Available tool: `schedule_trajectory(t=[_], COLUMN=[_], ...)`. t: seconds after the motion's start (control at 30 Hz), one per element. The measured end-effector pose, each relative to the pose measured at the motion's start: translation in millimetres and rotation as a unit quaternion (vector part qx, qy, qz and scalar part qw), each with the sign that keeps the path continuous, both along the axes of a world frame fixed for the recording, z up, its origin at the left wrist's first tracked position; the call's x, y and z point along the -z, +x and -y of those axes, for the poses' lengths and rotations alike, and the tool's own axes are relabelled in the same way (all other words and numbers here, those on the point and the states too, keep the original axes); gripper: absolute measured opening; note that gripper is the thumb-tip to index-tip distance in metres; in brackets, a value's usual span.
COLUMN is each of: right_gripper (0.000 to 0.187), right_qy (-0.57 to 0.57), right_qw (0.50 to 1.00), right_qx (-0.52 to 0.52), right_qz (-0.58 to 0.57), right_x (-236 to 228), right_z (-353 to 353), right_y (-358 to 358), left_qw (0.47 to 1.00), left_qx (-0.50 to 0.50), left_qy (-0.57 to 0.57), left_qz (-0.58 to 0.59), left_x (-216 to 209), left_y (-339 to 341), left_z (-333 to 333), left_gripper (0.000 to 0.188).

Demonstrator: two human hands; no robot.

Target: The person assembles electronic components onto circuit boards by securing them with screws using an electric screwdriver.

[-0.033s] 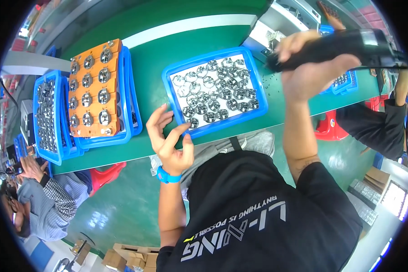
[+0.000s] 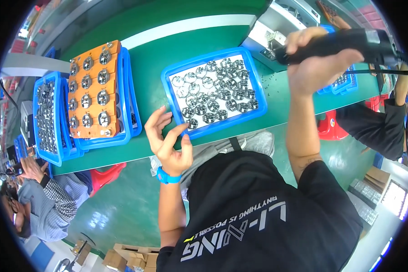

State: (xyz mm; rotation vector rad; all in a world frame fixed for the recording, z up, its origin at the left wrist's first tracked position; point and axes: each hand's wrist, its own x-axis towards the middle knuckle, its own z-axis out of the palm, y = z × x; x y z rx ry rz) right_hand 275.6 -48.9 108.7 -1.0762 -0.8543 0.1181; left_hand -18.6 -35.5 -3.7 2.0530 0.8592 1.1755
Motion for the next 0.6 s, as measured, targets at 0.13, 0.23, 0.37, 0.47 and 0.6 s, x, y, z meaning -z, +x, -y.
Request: schedule_trajectory(t=[0.13,0.23,0.37,0.47,0.6], right_gripper=[0.083,0.081,0.078,0.075,0.079], right_qy=[0.012,0.016,-0.002,-0.021,-0.047], right_qw=[0.993,0.996,0.997,0.997,0.995], right_qx=[0.081,0.063,0.033,0.024,0.023], right_qz=[0.081,0.069,0.065,0.068,0.079], right_x=[2,9,14,11,9], right_z=[-8,-12,-20,-18,-16], right_y=[36,45,44,48,51], left_qw=[1.0,1.0,0.999,0.999,0.999], left_qx=[-0.016,-0.02,-0.032,-0.025,-0.03], left_qy=[-0.005,-0.011,-0.01,-0.016,-0.027], left_qz=[0.001,-0.002,-0.023,-0.01,-0.006], left_x=[3,4,5,3,4], left_y=[3,5,4,7,6], left_z=[-3,-3,-3,-4,-5], left_gripper=[0.027,0.028,0.029,0.032,0.033])
